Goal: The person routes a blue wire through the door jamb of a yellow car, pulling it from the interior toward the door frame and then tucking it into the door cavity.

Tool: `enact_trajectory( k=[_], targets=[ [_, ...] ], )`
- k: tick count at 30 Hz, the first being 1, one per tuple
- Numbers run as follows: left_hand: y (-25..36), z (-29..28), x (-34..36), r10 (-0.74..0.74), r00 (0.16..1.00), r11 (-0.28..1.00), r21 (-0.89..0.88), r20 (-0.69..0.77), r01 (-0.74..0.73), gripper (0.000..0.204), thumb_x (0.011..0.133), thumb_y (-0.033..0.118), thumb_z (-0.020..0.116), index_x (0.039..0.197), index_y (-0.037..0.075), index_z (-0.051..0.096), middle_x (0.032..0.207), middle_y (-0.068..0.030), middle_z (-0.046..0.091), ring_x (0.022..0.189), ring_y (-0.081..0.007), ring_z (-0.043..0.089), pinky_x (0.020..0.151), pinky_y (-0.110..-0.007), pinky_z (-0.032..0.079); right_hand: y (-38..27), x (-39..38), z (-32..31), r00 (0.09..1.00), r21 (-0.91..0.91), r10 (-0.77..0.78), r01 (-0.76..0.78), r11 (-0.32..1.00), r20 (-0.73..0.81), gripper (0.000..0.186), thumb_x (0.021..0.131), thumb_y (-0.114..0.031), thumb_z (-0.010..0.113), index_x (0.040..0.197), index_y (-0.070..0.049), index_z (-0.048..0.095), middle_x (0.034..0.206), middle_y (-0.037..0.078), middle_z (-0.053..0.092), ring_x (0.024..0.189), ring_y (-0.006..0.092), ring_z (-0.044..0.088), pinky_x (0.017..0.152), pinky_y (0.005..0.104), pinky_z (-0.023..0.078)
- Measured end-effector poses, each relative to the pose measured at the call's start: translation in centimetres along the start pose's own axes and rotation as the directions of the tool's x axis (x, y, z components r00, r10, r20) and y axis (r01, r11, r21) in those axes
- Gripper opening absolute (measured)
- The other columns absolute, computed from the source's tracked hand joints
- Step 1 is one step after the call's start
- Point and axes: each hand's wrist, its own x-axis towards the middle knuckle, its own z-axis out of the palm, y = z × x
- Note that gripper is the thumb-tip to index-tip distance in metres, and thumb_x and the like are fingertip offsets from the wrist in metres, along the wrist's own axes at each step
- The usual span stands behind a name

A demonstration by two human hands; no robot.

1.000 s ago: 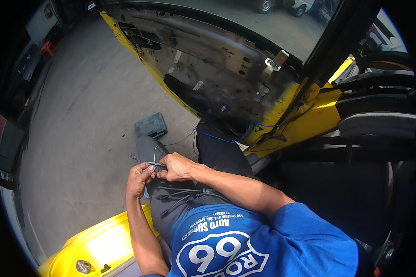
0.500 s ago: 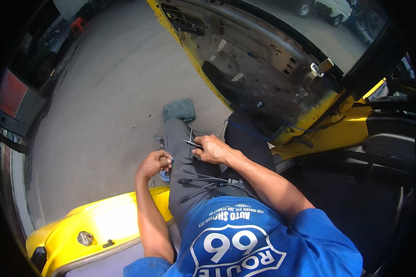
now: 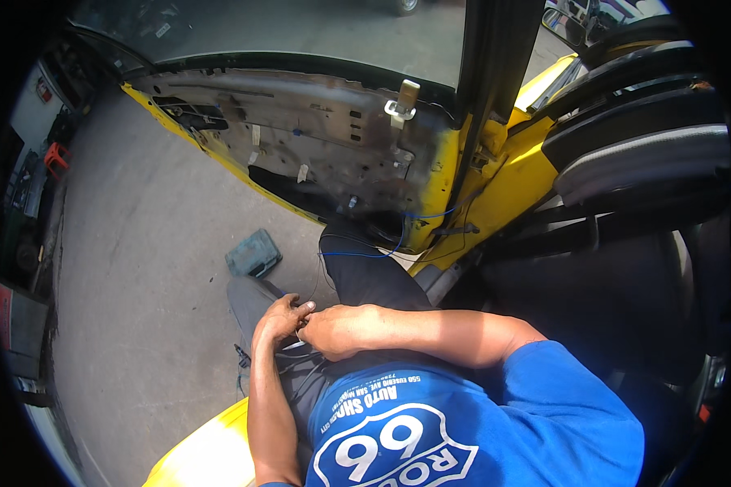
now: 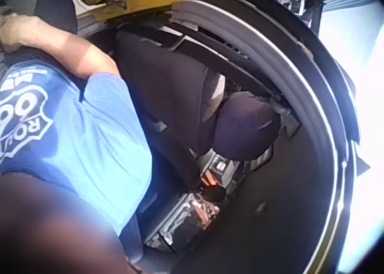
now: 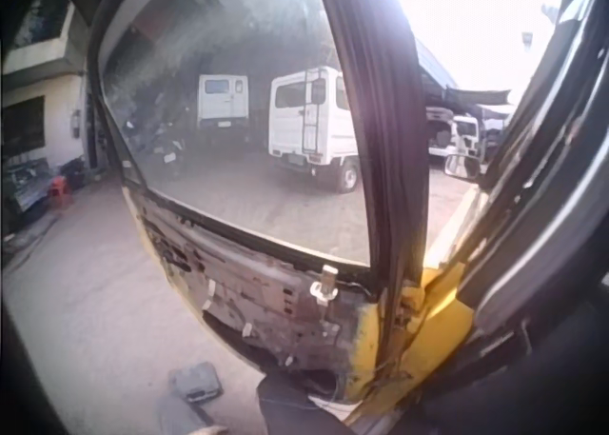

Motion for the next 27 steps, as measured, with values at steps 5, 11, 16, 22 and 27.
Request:
enact_trajectory(
  k=[5, 11, 16, 22, 27],
  targets=[
    [-0.9, 0.9, 0.4, -0.083, 0.988, 0.969, -0.221, 0.130, 0.111, 0.050, 0.102, 0.008, 0.057, 0.148, -0.013, 0.048, 0.102, -0.0139, 0.078, 0.071, -0.0148, 0.071, 0.063, -0.028, 0.053, 2.7, -8.3, -1.7, 0.999, 0.125, 0.045, -0.045, 0.991, 0.004, 0.047, 0.097, -0.008, 0.057, 0.144, -0.002, 0.055, 0.118, 0.025, 0.072, 0.115, 0.0368, 0.070, 0.096, 0.0499, 0.054],
    [-2.8, -1.0, -1.0, -0.043, 0.995, 0.970, -0.235, 0.089, 0.063, 0.038, 0.103, 0.009, 0.058, 0.135, -0.009, 0.062, 0.097, -0.0099, 0.077, 0.071, -0.0134, 0.070, 0.065, -0.028, 0.054, 14.4, -20.7, 1.5, 0.890, 0.510, 0.455, -0.400, 0.762, 0.020, 0.053, 0.103, -0.018, 0.056, 0.154, -0.008, 0.047, 0.126, 0.018, 0.072, 0.118, 0.0337, 0.069, 0.100, 0.0406, 0.053],
    [-2.3, -3.8, -2.2, 0.029, 0.988, 0.965, -0.255, -0.149, -0.067, 0.029, 0.103, 0.009, 0.059, 0.128, -0.001, 0.070, 0.089, -0.0047, 0.073, 0.067, -0.0088, 0.062, 0.060, -0.026, 0.048, 27.7, -23.5, 18.9, 0.796, 0.255, 0.521, -0.596, 0.761, 0.307, 0.062, 0.092, -0.025, 0.065, 0.149, -0.002, 0.054, 0.126, 0.019, 0.073, 0.116, 0.0353, 0.070, 0.104, 0.0430, 0.051],
    [1.5, -7.0, -9.0, 0.317, 0.844, 0.917, -0.087, -0.433, -0.389, 0.020, 0.099, 0.013, 0.068, 0.111, -0.001, 0.076, 0.080, -0.0014, 0.066, 0.067, -0.0104, 0.057, 0.061, -0.029, 0.047, 28.4, -19.1, 26.1, 0.666, -0.095, 0.651, -0.669, 0.737, 0.365, 0.036, 0.090, -0.022, 0.068, 0.123, -0.007, 0.073, 0.123, 0.022, 0.072, 0.116, 0.0383, 0.069, 0.096, 0.0470, 0.054],
    [9.9, -3.8, -13.0, 0.611, 0.790, 0.783, 0.187, -0.050, -0.594, 0.019, 0.092, 0.014, 0.077, 0.103, -0.003, 0.076, 0.073, -0.0088, 0.067, 0.064, -0.0152, 0.061, 0.059, -0.032, 0.047, 14.8, -17.9, 8.8, 0.650, 0.351, 0.152, 0.187, 0.918, -0.745, 0.044, 0.096, -0.018, 0.068, 0.137, -0.003, 0.061, 0.128, 0.020, 0.067, 0.120, 0.0405, 0.064, 0.101, 0.0463, 0.052]
  ],
)
